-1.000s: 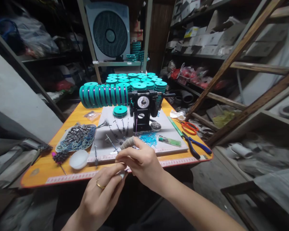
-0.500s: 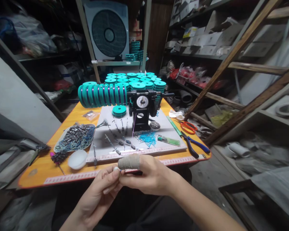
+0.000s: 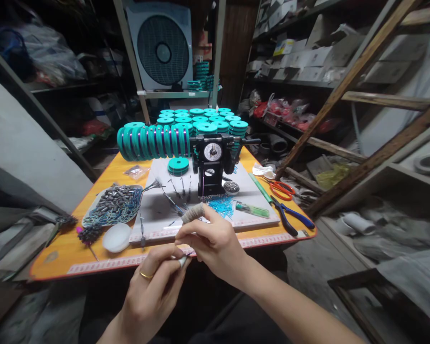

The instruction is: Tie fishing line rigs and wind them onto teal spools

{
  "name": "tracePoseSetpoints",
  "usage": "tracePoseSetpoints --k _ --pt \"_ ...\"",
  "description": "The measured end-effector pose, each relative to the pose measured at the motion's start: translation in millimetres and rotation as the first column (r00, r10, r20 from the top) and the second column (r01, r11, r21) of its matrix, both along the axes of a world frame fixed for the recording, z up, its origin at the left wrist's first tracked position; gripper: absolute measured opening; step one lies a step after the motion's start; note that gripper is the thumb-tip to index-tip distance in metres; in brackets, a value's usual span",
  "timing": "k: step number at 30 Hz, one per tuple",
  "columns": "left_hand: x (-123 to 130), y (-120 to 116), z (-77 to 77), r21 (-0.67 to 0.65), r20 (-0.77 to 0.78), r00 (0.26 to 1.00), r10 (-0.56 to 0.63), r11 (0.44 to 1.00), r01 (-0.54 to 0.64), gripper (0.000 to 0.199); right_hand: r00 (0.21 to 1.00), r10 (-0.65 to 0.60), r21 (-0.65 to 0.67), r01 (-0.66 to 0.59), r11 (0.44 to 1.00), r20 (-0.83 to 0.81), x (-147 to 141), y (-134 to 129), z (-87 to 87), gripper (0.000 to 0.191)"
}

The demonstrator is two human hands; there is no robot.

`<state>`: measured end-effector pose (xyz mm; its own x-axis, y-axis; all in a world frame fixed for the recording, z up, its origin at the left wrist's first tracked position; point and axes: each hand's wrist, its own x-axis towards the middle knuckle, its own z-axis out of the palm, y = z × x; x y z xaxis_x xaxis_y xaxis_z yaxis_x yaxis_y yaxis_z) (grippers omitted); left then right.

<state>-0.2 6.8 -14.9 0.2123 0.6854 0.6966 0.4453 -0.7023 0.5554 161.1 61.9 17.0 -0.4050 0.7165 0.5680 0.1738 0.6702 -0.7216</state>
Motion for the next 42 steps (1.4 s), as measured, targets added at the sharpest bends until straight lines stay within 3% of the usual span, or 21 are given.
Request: tracePoseSetpoints --k 3,6,8,10,12,14,16,19,21,24,26,28,30,32,33,36,42 --pt "-1 1 1.6 -0.060 -0.025 0.999 -0.033 0.998 0.032 0.025 0.998 -0.051 0.021 0.050 0.999 0.046 -5 2 -1.4 0.014" --pt "1 2 3.1 -0.330 0.175 0.984 -0.014 0.941 0.072 0.014 0.995 -0.086 0.138 0.077 0.987 0.054 -2 1 -7.1 0.011" --pt "3 3 3.1 -0.559 0.404 0.913 0.053 0.805 0.200 0.013 0.995 -0.076 0.253 0.057 0.966 0.064 5 -1 -10.3 0.019" --pt "4 5 2.6 -0.662 0.634 0.761 0.137 0.604 0.443 0.014 0.994 -0.007 0.367 -0.034 0.929 0.111 12 -3 -11.9 0.032" --pt "4 6 2.2 -0.605 0.788 0.580 0.207 0.430 0.670 0.016 0.981 0.062 0.479 -0.145 0.866 0.184 19 -4 -11.9 0.037" --pt "5 7 2.3 -0.514 0.856 0.449 0.255 0.337 0.789 0.017 0.967 0.088 0.543 -0.207 0.814 0.237 22 -5 -11.3 0.031" --pt "5 7 2.9 -0.469 0.875 0.393 0.284 0.294 0.833 0.015 0.958 0.104 0.481 -0.227 0.847 0.269 22 -5 -10.7 0.022" --pt "6 6 3.4 -0.451 0.879 0.370 0.301 0.270 0.851 0.016 0.952 0.138 0.203 -0.197 0.959 0.274 20 -6 -11.0 0.011" --pt "7 7 3.1 -0.460 0.875 0.382 0.298 0.265 0.848 0.016 0.964 0.145 0.061 -0.162 0.985 0.224 20 -6 -12.6 0.014" --pt "8 7 2.2 -0.507 0.859 0.443 0.257 0.305 0.806 0.018 0.978 0.161 0.083 -0.173 0.981 0.134 21 -7 -15.9 0.011" --pt "9 6 2.3 -0.556 0.829 0.522 0.199 0.392 0.733 0.018 0.985 0.140 0.192 -0.159 0.969 0.105 21 -8 -17.3 0.007" --pt "10 4 3.0 -0.599 0.747 0.652 0.129 0.555 0.577 0.017 0.993 0.098 0.232 -0.111 0.966 0.065 19 -8 -17.0 0.015" --pt "10 1 3.4 -0.563 0.594 0.800 0.088 0.756 0.334 0.014 0.998 0.068 0.204 -0.069 0.977 0.012 16 -8 -14.9 0.017" --pt "9 -1 2.9 -0.403 0.412 0.908 0.080 0.910 0.103 0.014 0.998 0.043 0.159 -0.037 0.987 -0.036 10 -8 -11.7 0.017" --pt "9 -2 2.3 -0.304 0.332 0.940 0.080 0.952 0.026 0.017 0.998 0.033 0.138 -0.025 0.990 -0.055 8 -7 -10.0 0.017" --pt "8 -3 0.7 -0.090 0.181 0.980 0.079 0.994 -0.063 0.026 0.995 0.006 0.103 0.004 0.995 -0.096 3 -5 -6.4 0.017" --pt "7 -4 -2.4 -0.033 0.173 0.974 0.149 0.989 -0.145 0.027 0.994 0.064 0.165 -0.047 0.985 -0.094 7 -6 -8.6 0.018"
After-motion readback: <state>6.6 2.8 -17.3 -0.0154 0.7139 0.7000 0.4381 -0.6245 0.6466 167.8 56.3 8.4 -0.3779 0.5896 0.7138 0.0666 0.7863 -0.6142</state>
